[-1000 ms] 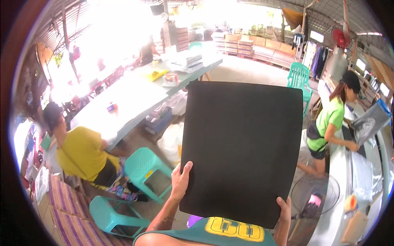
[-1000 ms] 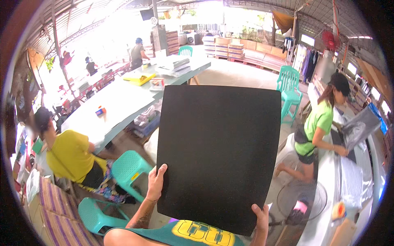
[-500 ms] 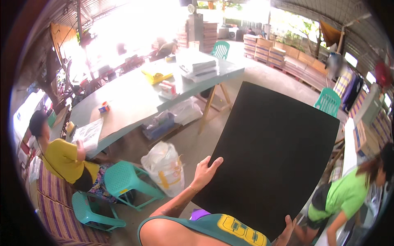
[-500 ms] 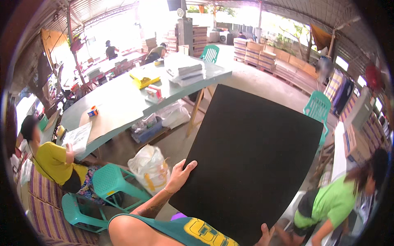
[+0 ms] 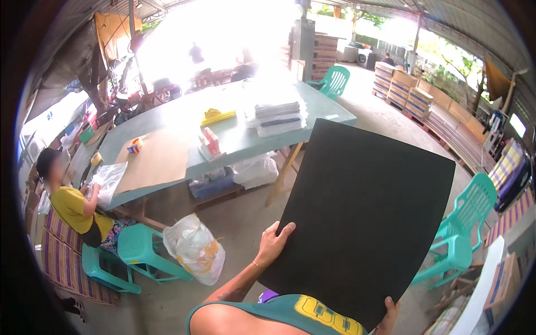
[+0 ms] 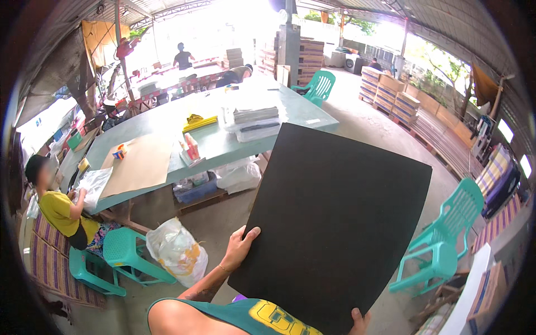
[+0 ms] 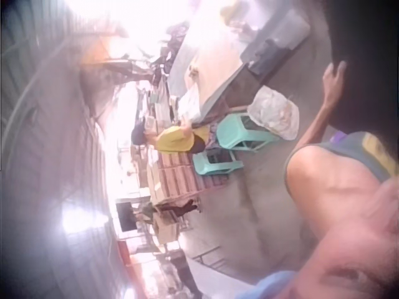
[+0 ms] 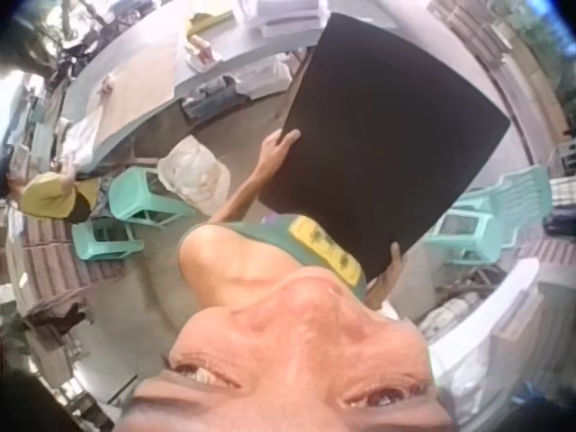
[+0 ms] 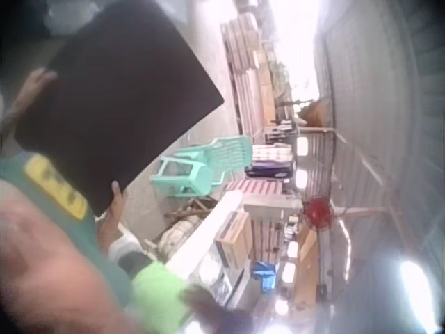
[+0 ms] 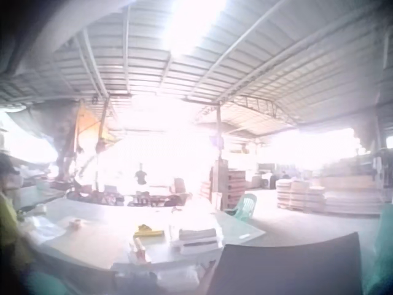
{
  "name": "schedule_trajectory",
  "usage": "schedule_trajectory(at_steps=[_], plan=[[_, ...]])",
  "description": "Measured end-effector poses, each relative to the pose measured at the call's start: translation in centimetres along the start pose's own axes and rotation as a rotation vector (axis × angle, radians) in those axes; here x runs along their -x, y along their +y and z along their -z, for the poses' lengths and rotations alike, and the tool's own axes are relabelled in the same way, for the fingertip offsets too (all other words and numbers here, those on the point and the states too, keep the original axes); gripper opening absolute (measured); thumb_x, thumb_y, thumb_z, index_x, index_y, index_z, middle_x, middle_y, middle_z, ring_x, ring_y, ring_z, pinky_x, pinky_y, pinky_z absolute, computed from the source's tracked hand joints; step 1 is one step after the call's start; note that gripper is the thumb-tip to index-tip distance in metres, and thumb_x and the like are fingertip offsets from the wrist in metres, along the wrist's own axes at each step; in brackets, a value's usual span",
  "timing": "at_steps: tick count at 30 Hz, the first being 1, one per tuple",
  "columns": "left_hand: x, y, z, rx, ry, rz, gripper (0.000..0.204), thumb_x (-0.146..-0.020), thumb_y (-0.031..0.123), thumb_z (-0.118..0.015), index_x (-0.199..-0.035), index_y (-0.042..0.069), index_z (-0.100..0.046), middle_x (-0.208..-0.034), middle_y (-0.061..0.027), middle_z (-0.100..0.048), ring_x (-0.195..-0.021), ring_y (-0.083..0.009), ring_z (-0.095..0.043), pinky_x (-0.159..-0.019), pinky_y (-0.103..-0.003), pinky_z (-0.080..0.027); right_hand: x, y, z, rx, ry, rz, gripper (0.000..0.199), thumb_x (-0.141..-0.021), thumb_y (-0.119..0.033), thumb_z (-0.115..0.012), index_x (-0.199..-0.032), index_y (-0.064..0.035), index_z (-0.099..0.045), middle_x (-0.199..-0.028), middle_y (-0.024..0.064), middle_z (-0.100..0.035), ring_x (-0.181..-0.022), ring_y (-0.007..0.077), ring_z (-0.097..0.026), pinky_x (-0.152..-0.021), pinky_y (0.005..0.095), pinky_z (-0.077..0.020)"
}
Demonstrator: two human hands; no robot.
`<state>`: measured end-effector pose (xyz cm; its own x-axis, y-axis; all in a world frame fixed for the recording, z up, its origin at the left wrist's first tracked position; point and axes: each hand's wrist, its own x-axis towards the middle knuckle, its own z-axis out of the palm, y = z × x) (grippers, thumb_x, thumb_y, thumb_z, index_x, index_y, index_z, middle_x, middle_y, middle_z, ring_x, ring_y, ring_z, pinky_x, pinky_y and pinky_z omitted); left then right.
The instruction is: The person places black and white illustration boards into plastic bags and stacks them on a table.
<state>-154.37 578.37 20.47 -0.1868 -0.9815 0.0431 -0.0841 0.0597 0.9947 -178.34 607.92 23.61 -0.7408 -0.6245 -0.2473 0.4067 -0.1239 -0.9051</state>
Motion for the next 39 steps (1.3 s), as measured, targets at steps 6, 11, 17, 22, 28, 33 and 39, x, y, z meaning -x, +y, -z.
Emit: schedule_trajectory(at_steps=[6,11,17,22,28,33,39], plan=[[-16.9,5.2,-12.1,0.021,-0.065,-0.021,0.052,-0.087,0.046,-0.059,-0.103,-0.003,-0.063,-0.088,-0.0149,-0.068,-0.084,-0.0204,-0.065,-0.077,-0.034,-0.049,-18.8,-4.9,-3.5,0.009,0.071,0.138,0.066,-0.077,-0.022,-0.069,-0.131,0.0023,-0.04,-0.114,0.0178,-0.057,-0.099,0.0291,-0.061,-0.079,0.0375,-0.0558],[-27.9,8.5,-20.2,-0.128,-0.095,-0.037,0.055,-0.088,0.049,-0.058,-0.104,-0.002,-0.062,-0.088,-0.0164,-0.067,-0.084,-0.0236,-0.066,-0.077,-0.035,-0.049,-32.0,-8.0,-4.9,-0.049,0.015,0.103,0.075,-0.075,-0.027,-0.071,-0.135,0.0013,-0.036,-0.119,0.0192,-0.054,-0.105,0.0314,-0.058,-0.086,0.0411,-0.0531],[-41.3,7.1,-32.1,-0.125,-0.073,-0.026,0.054,-0.087,0.051,-0.058,-0.095,-0.003,-0.061,-0.084,-0.0167,-0.067,-0.08,-0.0245,-0.066,-0.073,-0.036,-0.049,-49.6,-11.3,-5.9,-0.026,0.003,0.118,0.076,-0.075,-0.029,-0.07,-0.136,-0.0002,-0.035,-0.121,0.0198,-0.053,-0.106,0.0324,-0.058,-0.087,0.0413,-0.0528],[-52.8,6.0,-42.8,-0.08,-0.038,0.046,0.054,-0.088,0.051,-0.057,-0.092,-0.003,-0.061,-0.082,-0.016,-0.067,-0.079,-0.0243,-0.066,-0.072,-0.035,-0.049,-65.7,-16.1,-7.4,0.029,0.018,0.073,0.071,-0.079,-0.027,-0.068,-0.135,-0.0006,-0.036,-0.12,0.0202,-0.054,-0.105,0.0319,-0.059,-0.086,0.0415,-0.0532],[-65.0,7.9,-50.9,-0.174,0.046,0.078,0.051,-0.088,0.048,-0.058,-0.092,-0.002,-0.063,-0.083,-0.0162,-0.068,-0.077,-0.0242,-0.067,-0.072,-0.035,-0.05,-84.6,-20.8,-9.9,0.034,-0.114,-0.068,0.062,-0.08,-0.029,-0.067,-0.128,0.0022,-0.043,-0.114,0.0193,-0.057,-0.096,0.0298,-0.063,-0.078,0.0385,-0.0559],[-75.3,5.3,-56.4,-0.188,0.151,0.076,0.049,-0.089,0.048,-0.059,-0.09,-0.001,-0.062,-0.079,-0.0152,-0.067,-0.074,-0.0243,-0.066,-0.069,-0.035,-0.05,-98.2,-22.1,-14.2,0.072,-0.102,-0.056,0.058,-0.08,-0.028,-0.067,-0.124,0.0032,-0.046,-0.105,0.0198,-0.06,-0.086,0.03,-0.066,-0.07,0.0358,-0.0576],[-92.9,5.2,-62.3,-0.144,0.241,0.051,0.051,-0.088,0.049,-0.058,-0.09,-0.001,-0.061,-0.074,-0.0138,-0.065,-0.07,-0.0232,-0.064,-0.065,-0.036,-0.049,-116.6,-23.9,-22.4,0.095,-0.104,-0.074,0.058,-0.079,-0.026,-0.066,-0.125,0.0028,-0.045,-0.11,0.0191,-0.058,-0.092,0.0311,-0.064,-0.076,0.0385,-0.0568]])
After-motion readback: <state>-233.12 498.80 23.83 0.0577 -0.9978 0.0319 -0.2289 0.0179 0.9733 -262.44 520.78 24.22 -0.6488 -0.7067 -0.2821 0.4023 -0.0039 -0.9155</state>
